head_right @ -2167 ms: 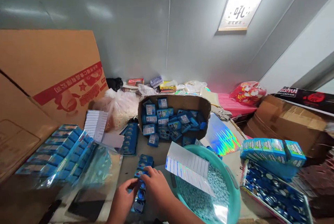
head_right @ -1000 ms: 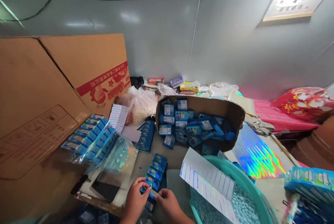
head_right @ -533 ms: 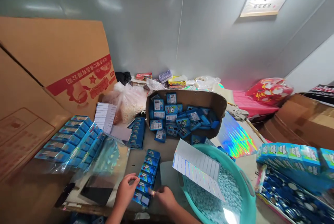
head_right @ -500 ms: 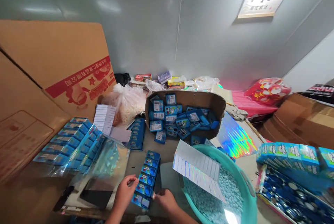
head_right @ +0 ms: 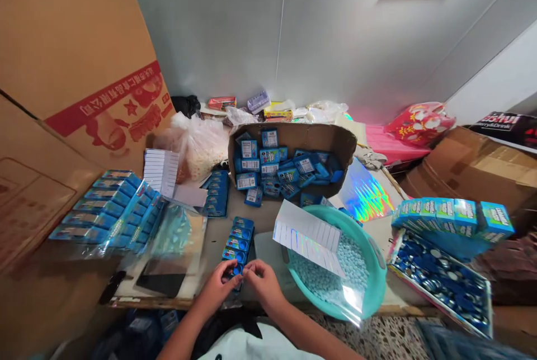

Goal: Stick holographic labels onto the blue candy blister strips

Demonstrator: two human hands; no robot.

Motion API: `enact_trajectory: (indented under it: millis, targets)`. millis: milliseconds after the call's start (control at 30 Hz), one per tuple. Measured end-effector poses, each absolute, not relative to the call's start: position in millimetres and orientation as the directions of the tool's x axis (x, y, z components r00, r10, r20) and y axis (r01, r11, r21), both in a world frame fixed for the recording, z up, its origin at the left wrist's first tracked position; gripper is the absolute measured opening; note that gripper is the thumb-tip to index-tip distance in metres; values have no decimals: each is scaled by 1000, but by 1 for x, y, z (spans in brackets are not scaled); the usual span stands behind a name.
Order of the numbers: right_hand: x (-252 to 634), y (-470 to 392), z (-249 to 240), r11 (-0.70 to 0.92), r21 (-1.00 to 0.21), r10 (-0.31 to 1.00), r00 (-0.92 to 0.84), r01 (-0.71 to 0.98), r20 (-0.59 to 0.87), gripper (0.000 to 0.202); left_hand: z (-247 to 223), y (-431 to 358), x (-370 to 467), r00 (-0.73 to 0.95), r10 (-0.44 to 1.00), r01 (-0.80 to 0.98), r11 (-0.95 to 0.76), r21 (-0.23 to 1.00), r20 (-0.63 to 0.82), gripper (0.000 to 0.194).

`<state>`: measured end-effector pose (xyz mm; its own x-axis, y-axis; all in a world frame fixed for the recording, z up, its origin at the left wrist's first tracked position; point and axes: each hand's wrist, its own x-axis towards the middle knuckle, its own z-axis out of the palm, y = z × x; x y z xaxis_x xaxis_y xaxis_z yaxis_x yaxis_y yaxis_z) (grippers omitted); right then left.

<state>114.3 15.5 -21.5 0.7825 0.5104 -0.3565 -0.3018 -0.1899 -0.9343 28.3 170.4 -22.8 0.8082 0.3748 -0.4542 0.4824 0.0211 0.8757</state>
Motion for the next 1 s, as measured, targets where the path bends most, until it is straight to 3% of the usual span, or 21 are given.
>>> enact_trajectory:
  millis: [167, 333, 667, 833, 1000]
  targets:
    - [120, 23, 12, -114, -976, 546, 809, -185, -217, 37, -10, 181, 30, 813, 275, 464, 228, 856, -514, 87]
    - [110, 35, -5, -207, -964, 470, 847, -167, -247, 27, 1, 191, 37, 826, 173, 462, 337, 820, -537, 72]
    - [108, 35, -29, -354, -934, 359, 916, -46, -181, 27, -10, 197, 40, 835, 115, 477, 335, 812, -538, 63]
    - [103, 35, -34, -422, -906, 367, 917, 13, -158, 19, -16, 198, 45, 863, 107, 463, 219, 859, -493, 69]
    - [103, 33, -36, -458, -888, 366, 919, 40, -147, 18, -25, 190, 40, 899, 166, 394, 92, 914, -404, 52]
